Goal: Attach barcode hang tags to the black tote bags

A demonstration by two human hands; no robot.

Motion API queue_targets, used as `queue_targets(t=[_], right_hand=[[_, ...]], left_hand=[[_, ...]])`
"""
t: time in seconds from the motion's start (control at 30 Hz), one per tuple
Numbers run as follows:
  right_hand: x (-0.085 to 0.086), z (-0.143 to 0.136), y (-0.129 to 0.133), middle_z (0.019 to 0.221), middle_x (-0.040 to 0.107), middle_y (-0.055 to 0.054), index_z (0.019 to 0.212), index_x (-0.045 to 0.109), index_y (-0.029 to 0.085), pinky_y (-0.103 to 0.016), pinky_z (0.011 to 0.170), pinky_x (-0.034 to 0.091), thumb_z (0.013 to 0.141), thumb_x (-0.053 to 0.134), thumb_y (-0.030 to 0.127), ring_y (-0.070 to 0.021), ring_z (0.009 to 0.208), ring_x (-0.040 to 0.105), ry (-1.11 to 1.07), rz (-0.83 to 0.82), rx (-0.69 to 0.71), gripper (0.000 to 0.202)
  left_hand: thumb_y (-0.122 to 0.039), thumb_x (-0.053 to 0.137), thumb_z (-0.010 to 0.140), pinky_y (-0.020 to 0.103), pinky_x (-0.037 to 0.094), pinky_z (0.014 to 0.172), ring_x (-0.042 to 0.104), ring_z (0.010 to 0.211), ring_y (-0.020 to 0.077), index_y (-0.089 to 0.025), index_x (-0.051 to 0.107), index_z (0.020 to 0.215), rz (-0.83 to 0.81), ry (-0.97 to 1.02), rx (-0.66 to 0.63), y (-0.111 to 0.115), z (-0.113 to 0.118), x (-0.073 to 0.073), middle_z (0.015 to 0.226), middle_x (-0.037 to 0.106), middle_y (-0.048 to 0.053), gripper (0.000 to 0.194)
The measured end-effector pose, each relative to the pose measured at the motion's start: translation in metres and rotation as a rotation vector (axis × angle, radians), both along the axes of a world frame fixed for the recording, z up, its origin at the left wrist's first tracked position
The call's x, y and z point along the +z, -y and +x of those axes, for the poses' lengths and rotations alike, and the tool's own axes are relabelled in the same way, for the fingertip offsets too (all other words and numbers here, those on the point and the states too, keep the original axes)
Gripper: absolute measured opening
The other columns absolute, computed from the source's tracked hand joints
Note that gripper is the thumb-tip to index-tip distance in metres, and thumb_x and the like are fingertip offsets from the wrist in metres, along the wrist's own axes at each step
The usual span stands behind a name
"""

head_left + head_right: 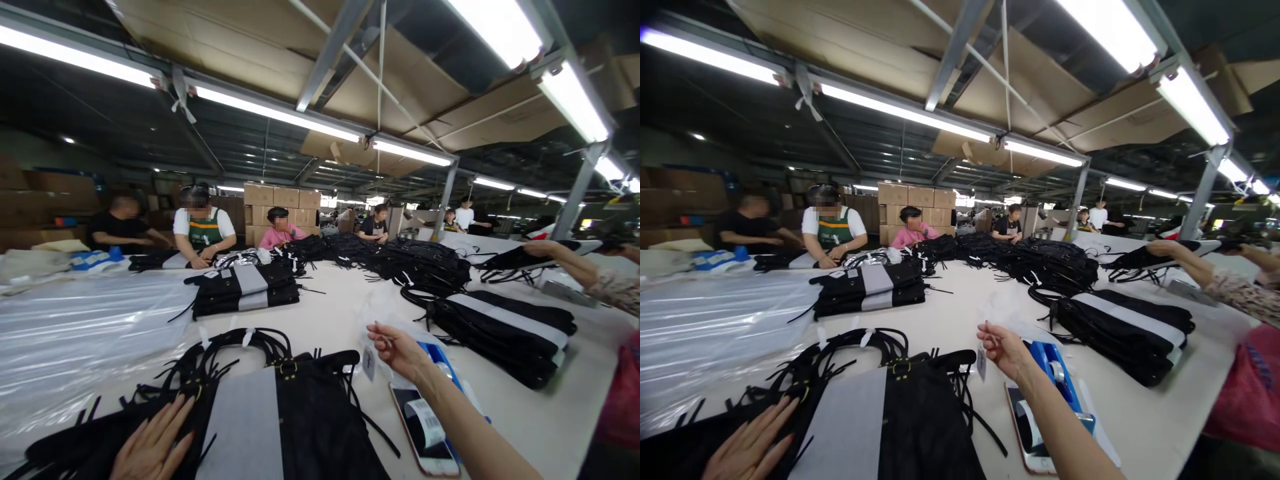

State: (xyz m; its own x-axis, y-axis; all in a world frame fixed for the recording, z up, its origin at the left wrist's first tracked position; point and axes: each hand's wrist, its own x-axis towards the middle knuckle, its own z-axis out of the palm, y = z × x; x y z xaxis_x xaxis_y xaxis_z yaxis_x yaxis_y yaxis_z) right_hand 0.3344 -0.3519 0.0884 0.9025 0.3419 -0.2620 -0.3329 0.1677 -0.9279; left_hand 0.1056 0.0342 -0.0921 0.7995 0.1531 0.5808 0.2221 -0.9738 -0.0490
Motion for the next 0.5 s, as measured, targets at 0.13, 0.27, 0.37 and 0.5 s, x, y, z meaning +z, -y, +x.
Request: queue_targets(t=[0.13,0.27,0.37,0.5], right_hand=[[0.031,-0.034,-0.017,0.08,0.065,-0.009,0.092,0.058,0.007,-0.015,0.045,0.042,0.09,0.04,0.026,-0.0063,0.051,0.055,-0.051,0.133,0.209,0.026],[0.032,-0.068,-0.049,0.097,0.065,-0.013,0.101,0.054,0.01,-0.018,0.044,0.041,0.089,0.042,0.031,-0.0094,0.052,0.057,-0.095,0.19,0.471,0.027],[0.023,-0.092,-0.077,0.101,0.063,-0.013,0.106,0.05,0.013,-0.02,0.045,0.042,0.088,0.04,0.041,-0.0102,0.052,0.058,-0.103,0.179,0.632,0.035],[0.011,-0.123,-0.111,0.09,0.063,-0.007,0.107,0.047,0.016,-0.02,0.047,0.042,0.085,0.041,0.049,-0.0109,0.052,0.059,-0.142,0.193,0.804,0.04]], left_hand=[[-0.036,0.039,0.078,0.038,0.038,0.091,0.048,0.113,0.0233,-0.024,0.056,0.115,-0.002,0.058,0.042,0.017,-0.001,0.028,0.124,0.052,0.003,0.042],[-0.035,0.046,0.079,0.049,0.029,0.098,0.045,0.116,0.0282,-0.022,0.063,0.104,-0.143,0.132,-0.039,0.058,-0.002,0.087,0.114,0.06,0.005,0.033],[-0.033,0.047,0.079,0.036,0.04,0.09,0.055,0.102,0.0218,-0.019,0.066,0.093,-0.513,0.192,-0.183,0.098,0.0,0.131,0.101,0.066,0.006,0.027],[-0.032,0.055,0.073,0.027,0.044,0.077,0.058,0.085,0.0166,-0.018,0.065,0.085,-0.918,0.159,-0.214,0.133,0.008,0.162,0.089,0.065,0.003,0.021]])
